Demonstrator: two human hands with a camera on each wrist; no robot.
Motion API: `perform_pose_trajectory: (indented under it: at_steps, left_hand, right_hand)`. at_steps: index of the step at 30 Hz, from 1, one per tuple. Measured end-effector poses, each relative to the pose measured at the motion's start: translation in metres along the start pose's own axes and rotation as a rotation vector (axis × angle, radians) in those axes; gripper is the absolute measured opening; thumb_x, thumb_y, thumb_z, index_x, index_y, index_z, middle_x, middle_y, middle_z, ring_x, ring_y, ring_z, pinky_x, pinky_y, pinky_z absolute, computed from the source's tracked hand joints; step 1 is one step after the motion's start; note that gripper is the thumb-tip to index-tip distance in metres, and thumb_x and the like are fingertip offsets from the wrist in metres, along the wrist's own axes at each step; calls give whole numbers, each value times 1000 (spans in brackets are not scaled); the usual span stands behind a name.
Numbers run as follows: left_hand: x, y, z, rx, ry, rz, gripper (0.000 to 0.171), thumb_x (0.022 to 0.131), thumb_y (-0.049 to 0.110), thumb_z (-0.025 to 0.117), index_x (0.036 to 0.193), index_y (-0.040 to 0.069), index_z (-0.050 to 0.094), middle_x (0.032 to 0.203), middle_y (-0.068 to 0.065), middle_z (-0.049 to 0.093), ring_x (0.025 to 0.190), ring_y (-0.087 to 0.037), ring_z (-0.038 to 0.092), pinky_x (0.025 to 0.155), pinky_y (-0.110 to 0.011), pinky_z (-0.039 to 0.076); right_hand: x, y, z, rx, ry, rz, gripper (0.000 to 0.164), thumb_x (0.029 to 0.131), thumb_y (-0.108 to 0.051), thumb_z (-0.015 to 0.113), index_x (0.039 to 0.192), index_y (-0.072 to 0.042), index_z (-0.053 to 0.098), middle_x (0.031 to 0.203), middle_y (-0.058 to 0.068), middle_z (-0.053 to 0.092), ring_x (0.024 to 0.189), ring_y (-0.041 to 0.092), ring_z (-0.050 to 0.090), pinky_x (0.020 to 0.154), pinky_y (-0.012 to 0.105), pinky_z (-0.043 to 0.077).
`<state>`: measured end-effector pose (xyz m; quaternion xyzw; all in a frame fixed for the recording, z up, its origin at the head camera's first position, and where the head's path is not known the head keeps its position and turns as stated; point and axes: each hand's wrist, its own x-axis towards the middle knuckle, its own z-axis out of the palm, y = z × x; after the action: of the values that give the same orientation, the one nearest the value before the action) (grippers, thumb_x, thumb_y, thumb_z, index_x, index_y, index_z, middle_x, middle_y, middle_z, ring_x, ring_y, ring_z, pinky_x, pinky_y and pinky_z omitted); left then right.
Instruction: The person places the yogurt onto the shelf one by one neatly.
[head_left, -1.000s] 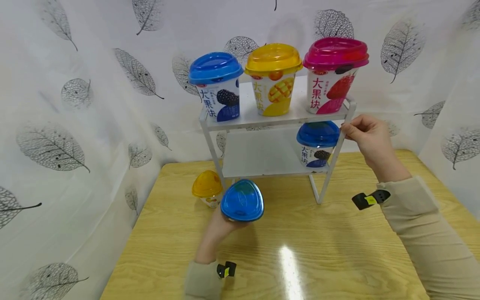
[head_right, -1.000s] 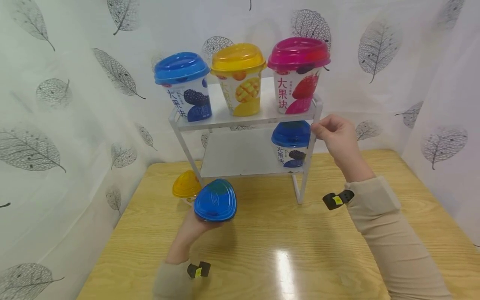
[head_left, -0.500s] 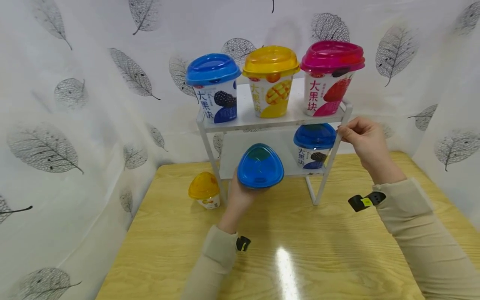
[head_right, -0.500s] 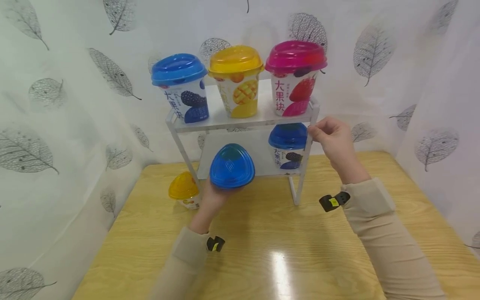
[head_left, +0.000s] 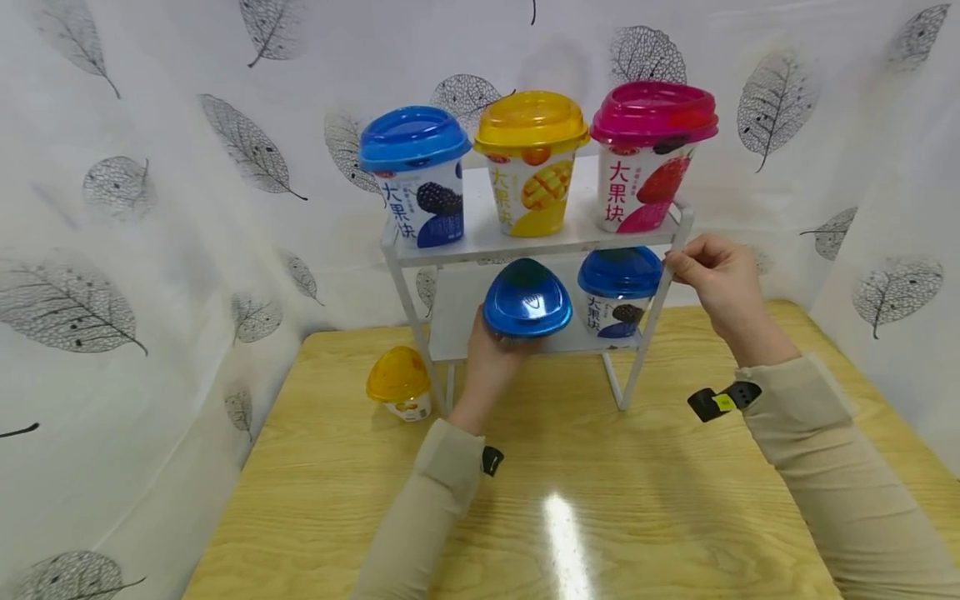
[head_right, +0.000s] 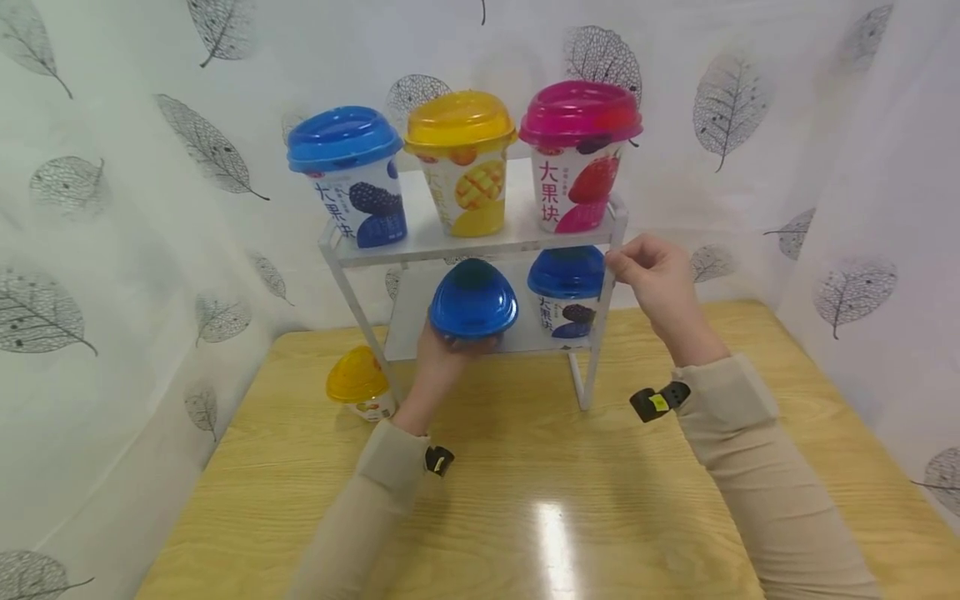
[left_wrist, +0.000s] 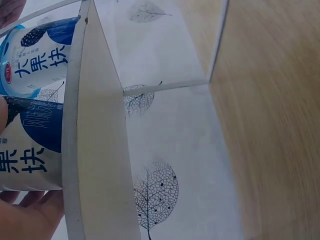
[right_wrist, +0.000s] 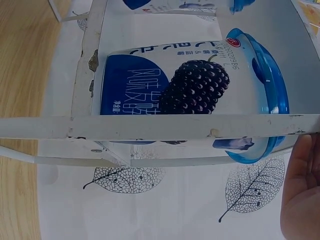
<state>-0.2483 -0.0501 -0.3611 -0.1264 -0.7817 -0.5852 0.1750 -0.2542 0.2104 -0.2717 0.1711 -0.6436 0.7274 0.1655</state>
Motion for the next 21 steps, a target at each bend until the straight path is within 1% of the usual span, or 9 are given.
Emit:
perform_pose_trajectory:
  at_steps: [4,7,9,14,21]
  left_hand:
    - [7,-1,2,49,-6,-88,81,69,29,76,129,8,27,126,-11,42,114,-25,43,88,-43,40]
    - [10,-1,3,75,-5,-117,77,71,32,74,127,6,27,122,-15,45,109,-28,47,83,-42,43]
    - [12,0,3,89,-6,-130,75,72,33,74,125,6,29,120,-15,46,107,-27,49,81,-40,44]
    - [16,-1,6,92,-20,-149,74,72,34,73,125,7,30,121,-15,47,107,-26,49,81,-38,45]
    - [20,-1,14,107,-10,-136,73,72,33,73,125,6,31,123,-15,46,108,-26,49,83,-38,44]
  right_hand:
    - [0,0,-1,9,-9,-6,13,83,2,58,72,-3,64,71,1,60,65,10,55,66,16,47]
    - [0,1,-1,9,-10,-3,12,83,2,58,73,-3,64,71,1,60,66,10,55,66,16,47]
    - [0,1,-1,8,-7,-1,12,83,2,58,73,-3,64,71,1,60,65,11,55,66,16,47]
    - [0,0,-1,3,-6,4,12,83,1,58,74,-3,64,72,2,60,66,11,55,66,16,47]
    - [0,1,-1,-8,6,13,12,82,0,59,72,-4,64,72,1,60,67,11,54,66,16,47]
